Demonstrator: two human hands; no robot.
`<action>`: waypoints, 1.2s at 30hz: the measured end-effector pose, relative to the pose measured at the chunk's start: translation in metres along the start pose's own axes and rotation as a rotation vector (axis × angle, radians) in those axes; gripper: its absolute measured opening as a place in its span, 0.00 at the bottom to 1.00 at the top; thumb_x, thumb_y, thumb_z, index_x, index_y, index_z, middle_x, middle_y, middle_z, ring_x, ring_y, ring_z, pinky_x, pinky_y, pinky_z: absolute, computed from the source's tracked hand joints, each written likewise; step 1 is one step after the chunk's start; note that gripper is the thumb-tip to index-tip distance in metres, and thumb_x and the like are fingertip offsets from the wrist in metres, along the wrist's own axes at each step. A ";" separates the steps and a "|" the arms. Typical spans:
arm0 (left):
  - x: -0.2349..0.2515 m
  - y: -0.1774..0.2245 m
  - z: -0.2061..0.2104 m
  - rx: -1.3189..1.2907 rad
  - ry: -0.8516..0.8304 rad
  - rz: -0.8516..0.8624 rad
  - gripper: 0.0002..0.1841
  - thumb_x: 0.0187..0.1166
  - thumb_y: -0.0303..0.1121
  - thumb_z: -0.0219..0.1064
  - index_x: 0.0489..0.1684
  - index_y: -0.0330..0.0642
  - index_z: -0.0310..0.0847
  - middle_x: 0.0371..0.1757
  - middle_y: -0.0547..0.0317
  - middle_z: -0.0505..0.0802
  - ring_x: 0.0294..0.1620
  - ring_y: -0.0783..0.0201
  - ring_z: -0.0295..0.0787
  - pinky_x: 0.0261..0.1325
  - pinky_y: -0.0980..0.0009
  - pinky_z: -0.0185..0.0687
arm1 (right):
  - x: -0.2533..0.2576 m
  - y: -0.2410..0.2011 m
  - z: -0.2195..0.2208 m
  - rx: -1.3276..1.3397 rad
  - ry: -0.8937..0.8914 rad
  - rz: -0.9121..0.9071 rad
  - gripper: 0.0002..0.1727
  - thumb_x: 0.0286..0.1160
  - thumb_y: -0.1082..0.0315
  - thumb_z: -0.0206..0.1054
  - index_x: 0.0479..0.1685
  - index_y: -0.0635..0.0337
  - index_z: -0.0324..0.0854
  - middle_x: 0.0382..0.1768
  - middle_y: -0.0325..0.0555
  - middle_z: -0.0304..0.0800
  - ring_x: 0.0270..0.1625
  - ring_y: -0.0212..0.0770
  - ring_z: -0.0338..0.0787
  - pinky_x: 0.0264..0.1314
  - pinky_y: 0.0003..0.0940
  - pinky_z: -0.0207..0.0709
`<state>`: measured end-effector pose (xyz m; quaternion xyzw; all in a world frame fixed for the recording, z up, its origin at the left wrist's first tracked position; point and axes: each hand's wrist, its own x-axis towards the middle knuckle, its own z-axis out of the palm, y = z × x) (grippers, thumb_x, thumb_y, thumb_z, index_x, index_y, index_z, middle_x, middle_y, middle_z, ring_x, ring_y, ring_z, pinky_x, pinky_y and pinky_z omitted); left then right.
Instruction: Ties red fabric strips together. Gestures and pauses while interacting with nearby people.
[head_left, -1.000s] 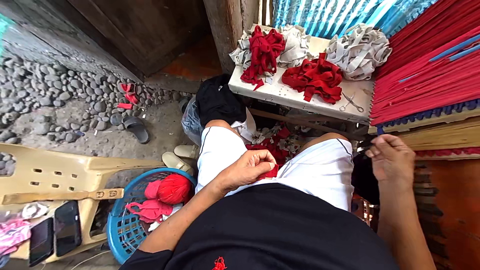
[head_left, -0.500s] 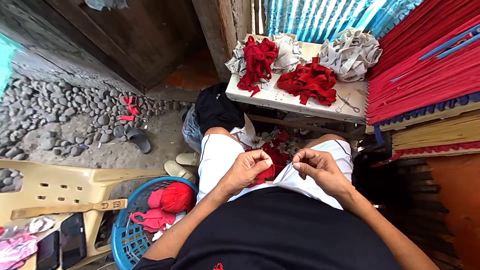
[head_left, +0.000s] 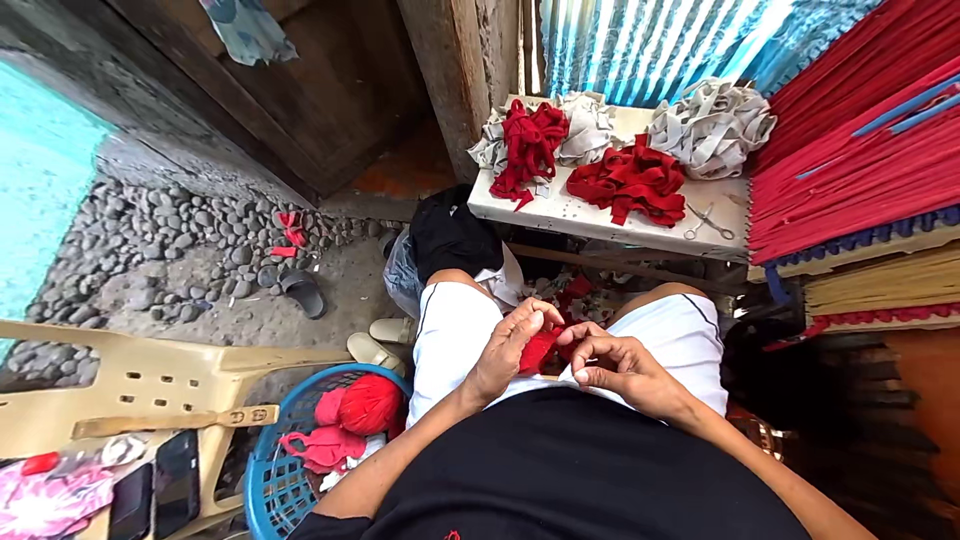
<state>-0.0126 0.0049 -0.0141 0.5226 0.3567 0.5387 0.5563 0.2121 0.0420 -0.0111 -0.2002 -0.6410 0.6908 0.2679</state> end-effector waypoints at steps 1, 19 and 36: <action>0.000 -0.001 0.002 0.024 -0.043 0.007 0.22 0.94 0.41 0.41 0.55 0.41 0.83 0.50 0.62 0.89 0.52 0.70 0.86 0.61 0.67 0.84 | 0.001 0.001 0.002 -0.020 0.010 0.009 0.06 0.78 0.67 0.70 0.41 0.62 0.86 0.64 0.46 0.82 0.52 0.30 0.87 0.50 0.25 0.85; -0.001 -0.027 0.011 0.103 -0.091 0.104 0.24 0.94 0.41 0.40 0.64 0.30 0.75 0.46 0.61 0.85 0.50 0.73 0.81 0.61 0.72 0.79 | 0.005 0.010 0.007 -0.091 0.111 0.098 0.04 0.74 0.70 0.73 0.36 0.62 0.89 0.57 0.45 0.86 0.62 0.34 0.86 0.62 0.28 0.84; 0.014 -0.015 -0.022 -1.004 -0.141 -0.089 0.36 0.76 0.67 0.62 0.82 0.60 0.72 0.30 0.67 0.83 0.21 0.74 0.72 0.22 0.82 0.66 | 0.004 0.011 0.005 0.037 -0.001 0.024 0.03 0.74 0.74 0.72 0.36 0.64 0.90 0.47 0.41 0.92 0.53 0.32 0.89 0.57 0.29 0.85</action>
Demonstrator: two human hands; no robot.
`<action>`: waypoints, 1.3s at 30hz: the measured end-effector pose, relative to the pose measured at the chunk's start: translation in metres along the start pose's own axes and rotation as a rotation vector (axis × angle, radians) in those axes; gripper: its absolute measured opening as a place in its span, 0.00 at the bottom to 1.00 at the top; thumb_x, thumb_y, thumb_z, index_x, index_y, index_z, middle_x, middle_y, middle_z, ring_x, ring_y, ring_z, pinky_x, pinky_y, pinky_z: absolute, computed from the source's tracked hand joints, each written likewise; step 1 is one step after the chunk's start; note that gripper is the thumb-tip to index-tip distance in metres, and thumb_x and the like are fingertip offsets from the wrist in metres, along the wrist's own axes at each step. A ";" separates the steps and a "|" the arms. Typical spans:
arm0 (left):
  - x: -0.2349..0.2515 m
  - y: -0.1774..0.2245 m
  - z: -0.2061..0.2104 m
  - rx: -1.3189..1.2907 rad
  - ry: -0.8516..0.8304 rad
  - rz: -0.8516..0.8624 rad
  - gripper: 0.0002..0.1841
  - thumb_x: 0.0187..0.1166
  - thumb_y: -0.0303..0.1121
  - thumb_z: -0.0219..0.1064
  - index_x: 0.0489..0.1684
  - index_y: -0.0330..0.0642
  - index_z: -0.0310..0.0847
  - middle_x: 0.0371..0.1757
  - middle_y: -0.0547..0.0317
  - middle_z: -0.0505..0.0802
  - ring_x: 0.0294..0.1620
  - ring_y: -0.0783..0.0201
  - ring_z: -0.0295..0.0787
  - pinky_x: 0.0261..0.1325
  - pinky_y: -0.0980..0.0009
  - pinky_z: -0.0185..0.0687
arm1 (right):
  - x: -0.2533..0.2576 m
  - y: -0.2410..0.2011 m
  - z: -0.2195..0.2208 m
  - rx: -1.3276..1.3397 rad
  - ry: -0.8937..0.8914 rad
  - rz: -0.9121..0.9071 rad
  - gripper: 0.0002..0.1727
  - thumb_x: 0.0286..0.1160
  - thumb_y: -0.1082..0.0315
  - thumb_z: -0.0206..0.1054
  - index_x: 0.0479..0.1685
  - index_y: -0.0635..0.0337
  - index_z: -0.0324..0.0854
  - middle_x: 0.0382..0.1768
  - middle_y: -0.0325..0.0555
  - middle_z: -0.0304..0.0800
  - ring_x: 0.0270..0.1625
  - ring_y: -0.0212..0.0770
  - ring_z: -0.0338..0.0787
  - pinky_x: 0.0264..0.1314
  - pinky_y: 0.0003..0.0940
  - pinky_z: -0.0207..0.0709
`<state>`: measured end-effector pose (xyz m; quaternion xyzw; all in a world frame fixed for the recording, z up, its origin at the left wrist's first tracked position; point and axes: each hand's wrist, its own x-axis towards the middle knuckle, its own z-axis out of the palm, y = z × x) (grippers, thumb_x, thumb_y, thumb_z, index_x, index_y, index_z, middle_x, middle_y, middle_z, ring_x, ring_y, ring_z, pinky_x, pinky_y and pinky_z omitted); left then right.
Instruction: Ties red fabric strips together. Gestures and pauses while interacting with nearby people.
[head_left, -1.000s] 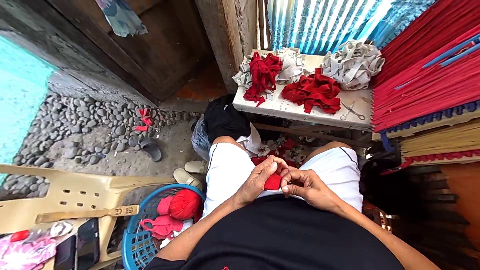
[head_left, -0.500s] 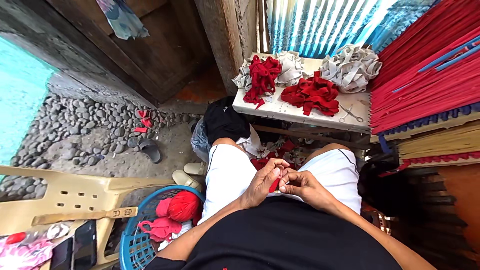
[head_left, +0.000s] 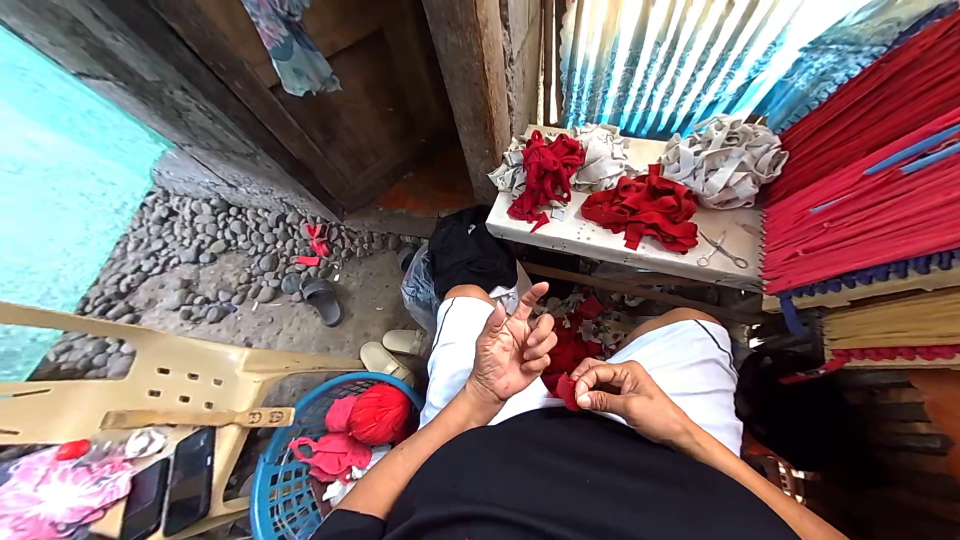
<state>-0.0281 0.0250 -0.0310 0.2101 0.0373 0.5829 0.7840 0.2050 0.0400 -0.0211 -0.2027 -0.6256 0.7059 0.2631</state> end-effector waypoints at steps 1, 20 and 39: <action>-0.001 0.001 -0.001 -0.025 -0.017 0.012 0.37 0.75 0.65 0.66 0.84 0.63 0.69 0.34 0.67 0.84 0.20 0.76 0.72 0.22 0.83 0.66 | 0.000 0.000 0.000 0.004 0.001 0.001 0.03 0.74 0.74 0.72 0.36 0.64 0.90 0.47 0.42 0.92 0.53 0.32 0.89 0.57 0.29 0.85; -0.004 0.016 0.002 0.200 -0.278 0.107 0.36 0.73 0.60 0.71 0.85 0.69 0.72 0.95 0.57 0.58 0.28 0.82 0.72 0.26 0.86 0.65 | 0.000 0.002 -0.001 -0.004 0.015 0.013 0.02 0.73 0.74 0.72 0.35 0.63 0.90 0.47 0.41 0.92 0.52 0.32 0.89 0.56 0.28 0.85; -0.011 0.010 0.001 -0.129 -0.166 0.049 0.43 0.69 0.42 0.79 0.87 0.38 0.67 0.20 0.68 0.86 0.16 0.81 0.73 0.28 0.86 0.72 | -0.002 0.002 0.000 -0.028 0.017 0.010 0.03 0.74 0.73 0.72 0.35 0.63 0.90 0.47 0.41 0.92 0.52 0.31 0.89 0.56 0.28 0.84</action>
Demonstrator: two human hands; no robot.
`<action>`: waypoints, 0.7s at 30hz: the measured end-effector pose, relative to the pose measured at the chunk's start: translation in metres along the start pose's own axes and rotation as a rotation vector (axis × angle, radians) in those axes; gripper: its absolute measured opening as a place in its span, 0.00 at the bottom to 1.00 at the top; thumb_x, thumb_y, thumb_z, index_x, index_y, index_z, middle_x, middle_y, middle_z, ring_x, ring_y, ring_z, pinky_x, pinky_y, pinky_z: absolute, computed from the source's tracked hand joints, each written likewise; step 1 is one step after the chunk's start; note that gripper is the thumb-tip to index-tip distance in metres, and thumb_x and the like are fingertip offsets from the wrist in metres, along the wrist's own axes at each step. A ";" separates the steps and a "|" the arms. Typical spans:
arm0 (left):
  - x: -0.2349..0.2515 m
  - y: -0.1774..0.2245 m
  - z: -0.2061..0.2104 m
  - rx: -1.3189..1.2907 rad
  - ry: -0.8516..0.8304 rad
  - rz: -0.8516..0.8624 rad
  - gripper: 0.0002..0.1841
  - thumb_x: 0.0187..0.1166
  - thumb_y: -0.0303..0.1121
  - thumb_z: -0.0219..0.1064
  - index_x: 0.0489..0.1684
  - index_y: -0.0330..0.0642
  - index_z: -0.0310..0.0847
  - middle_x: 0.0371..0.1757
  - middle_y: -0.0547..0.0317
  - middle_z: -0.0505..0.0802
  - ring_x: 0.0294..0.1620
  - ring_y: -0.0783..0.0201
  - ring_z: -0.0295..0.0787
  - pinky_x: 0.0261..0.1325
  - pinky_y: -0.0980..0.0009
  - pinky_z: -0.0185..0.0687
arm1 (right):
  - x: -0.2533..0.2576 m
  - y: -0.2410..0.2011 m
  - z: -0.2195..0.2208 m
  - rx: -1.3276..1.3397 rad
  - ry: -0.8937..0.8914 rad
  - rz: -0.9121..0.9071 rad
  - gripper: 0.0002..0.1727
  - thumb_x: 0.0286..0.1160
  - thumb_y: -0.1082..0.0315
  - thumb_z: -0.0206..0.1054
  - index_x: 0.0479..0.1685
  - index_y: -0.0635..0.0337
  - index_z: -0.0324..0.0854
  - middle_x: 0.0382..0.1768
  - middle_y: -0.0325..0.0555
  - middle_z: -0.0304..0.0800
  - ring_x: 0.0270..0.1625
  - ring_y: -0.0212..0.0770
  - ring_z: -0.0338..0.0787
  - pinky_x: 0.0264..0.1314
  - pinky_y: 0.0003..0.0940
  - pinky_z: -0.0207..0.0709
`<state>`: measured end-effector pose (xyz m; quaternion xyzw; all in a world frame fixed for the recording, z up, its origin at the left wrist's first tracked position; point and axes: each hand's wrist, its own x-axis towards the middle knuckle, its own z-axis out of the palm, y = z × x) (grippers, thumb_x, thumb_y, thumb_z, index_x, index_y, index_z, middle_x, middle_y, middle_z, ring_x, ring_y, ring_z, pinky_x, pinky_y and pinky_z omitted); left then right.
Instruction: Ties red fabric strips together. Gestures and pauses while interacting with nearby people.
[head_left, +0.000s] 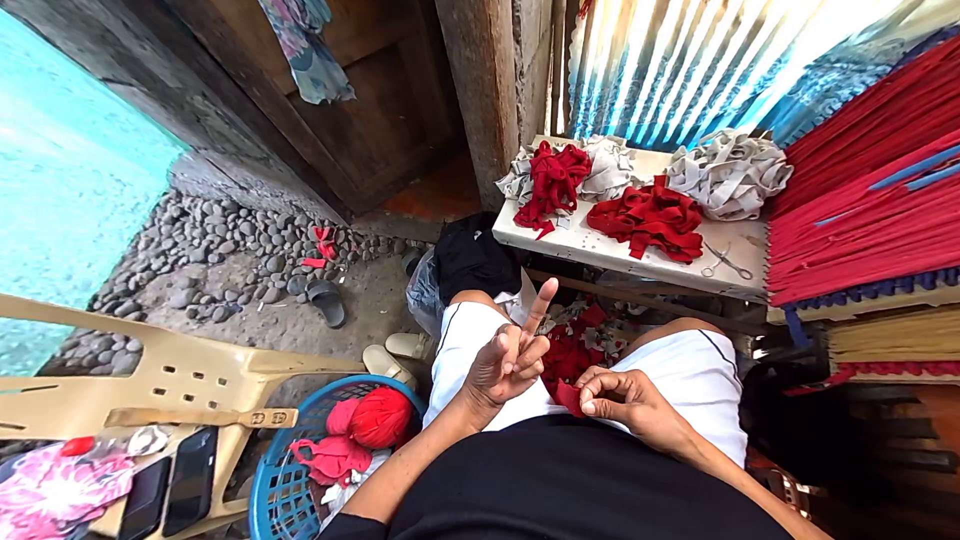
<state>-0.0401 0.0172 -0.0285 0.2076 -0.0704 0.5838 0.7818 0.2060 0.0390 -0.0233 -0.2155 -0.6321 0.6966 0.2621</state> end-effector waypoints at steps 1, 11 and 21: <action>-0.001 0.000 0.001 -0.013 0.006 0.007 0.40 0.69 0.40 0.79 0.85 0.38 0.71 0.20 0.67 0.87 0.17 0.80 0.75 0.29 0.86 0.74 | 0.000 0.000 0.000 0.002 0.001 -0.001 0.03 0.73 0.73 0.73 0.35 0.63 0.90 0.47 0.41 0.92 0.52 0.31 0.89 0.56 0.28 0.84; 0.000 0.026 0.015 0.034 -0.101 0.167 0.18 0.66 0.51 0.80 0.33 0.44 0.89 0.37 0.63 0.92 0.25 0.74 0.83 0.29 0.82 0.76 | 0.000 0.001 0.001 0.022 0.013 0.004 0.03 0.73 0.73 0.73 0.35 0.61 0.91 0.46 0.40 0.92 0.50 0.32 0.90 0.54 0.27 0.85; -0.008 0.044 0.031 0.103 -0.137 0.241 0.32 0.69 0.44 0.77 0.73 0.36 0.81 0.23 0.63 0.91 0.20 0.75 0.84 0.32 0.81 0.81 | 0.001 0.004 0.001 0.027 0.006 -0.011 0.03 0.72 0.72 0.74 0.35 0.61 0.92 0.46 0.41 0.93 0.49 0.32 0.90 0.53 0.27 0.86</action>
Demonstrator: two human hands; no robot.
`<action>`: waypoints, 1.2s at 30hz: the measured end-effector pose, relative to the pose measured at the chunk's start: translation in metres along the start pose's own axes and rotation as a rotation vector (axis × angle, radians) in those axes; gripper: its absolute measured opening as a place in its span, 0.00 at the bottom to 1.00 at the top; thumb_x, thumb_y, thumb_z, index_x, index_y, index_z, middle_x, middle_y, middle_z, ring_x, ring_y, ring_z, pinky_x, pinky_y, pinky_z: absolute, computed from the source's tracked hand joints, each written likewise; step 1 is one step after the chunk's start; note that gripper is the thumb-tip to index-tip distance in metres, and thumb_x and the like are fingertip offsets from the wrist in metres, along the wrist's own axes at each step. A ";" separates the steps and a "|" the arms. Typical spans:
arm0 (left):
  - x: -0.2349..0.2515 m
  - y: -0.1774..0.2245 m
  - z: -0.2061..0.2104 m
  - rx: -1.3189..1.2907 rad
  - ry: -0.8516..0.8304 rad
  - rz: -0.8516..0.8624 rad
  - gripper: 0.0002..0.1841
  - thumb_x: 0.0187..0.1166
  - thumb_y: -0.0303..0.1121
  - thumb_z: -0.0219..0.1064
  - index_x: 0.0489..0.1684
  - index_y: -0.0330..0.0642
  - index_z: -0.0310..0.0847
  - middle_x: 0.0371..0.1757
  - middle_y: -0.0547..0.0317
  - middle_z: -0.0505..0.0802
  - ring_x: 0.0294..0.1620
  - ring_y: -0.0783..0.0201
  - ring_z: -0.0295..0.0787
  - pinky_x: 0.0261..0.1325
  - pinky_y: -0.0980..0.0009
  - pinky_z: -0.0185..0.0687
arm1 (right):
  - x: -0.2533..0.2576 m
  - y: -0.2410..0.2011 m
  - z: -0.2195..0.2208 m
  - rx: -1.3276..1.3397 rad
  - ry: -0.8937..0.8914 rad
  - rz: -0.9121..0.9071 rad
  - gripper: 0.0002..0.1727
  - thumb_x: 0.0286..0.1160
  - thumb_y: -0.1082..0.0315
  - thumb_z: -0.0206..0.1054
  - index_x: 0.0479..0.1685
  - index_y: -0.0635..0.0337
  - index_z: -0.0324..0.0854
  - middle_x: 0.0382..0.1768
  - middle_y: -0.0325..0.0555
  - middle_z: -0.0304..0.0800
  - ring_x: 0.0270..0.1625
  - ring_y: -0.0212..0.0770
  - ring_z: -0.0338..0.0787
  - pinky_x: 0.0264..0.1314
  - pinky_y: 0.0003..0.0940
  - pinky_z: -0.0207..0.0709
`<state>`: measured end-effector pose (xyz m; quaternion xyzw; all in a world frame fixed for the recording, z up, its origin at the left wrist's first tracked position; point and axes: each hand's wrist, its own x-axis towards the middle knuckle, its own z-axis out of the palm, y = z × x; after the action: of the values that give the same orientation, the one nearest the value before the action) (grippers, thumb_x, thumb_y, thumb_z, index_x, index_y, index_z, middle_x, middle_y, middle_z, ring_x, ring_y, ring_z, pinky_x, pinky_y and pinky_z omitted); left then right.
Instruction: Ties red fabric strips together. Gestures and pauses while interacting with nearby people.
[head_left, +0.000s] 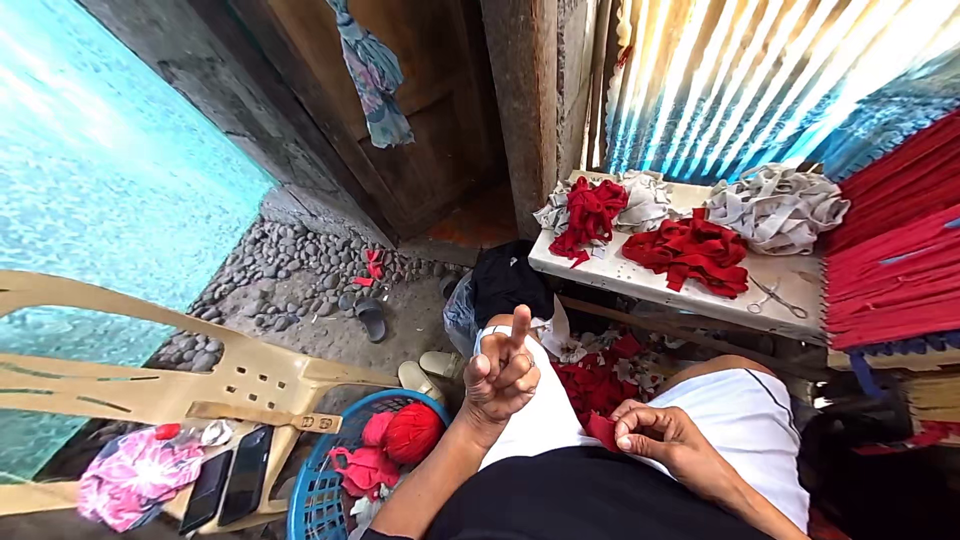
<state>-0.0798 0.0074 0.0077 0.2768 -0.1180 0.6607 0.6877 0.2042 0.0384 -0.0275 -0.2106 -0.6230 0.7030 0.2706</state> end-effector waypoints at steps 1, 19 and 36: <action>0.000 0.000 -0.001 -0.005 -0.013 -0.004 0.33 0.70 0.44 0.77 0.76 0.37 0.79 0.23 0.64 0.91 0.20 0.75 0.84 0.34 0.82 0.81 | 0.000 0.000 0.000 -0.003 0.001 0.002 0.02 0.72 0.72 0.74 0.35 0.61 0.91 0.46 0.41 0.93 0.49 0.32 0.90 0.53 0.26 0.86; 0.015 0.011 0.009 1.701 0.375 0.525 0.21 0.66 0.19 0.73 0.05 0.38 0.67 0.56 0.45 0.95 0.30 0.73 0.85 0.42 0.76 0.83 | 0.000 0.001 -0.002 -0.034 0.012 0.008 0.03 0.71 0.70 0.75 0.33 0.60 0.92 0.45 0.41 0.93 0.48 0.32 0.91 0.53 0.26 0.86; -0.015 0.001 -0.088 2.502 0.587 -0.229 0.16 0.83 0.34 0.59 0.35 0.31 0.91 0.68 0.42 0.91 0.59 0.45 0.94 0.61 0.48 0.88 | -0.001 -0.005 -0.004 -0.008 0.029 0.048 0.05 0.71 0.75 0.73 0.35 0.56 0.93 0.47 0.38 0.94 0.50 0.33 0.91 0.55 0.33 0.88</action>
<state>-0.0999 0.0422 -0.0725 0.5830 0.7569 0.2948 0.0147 0.2079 0.0411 -0.0232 -0.2366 -0.6165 0.7039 0.2617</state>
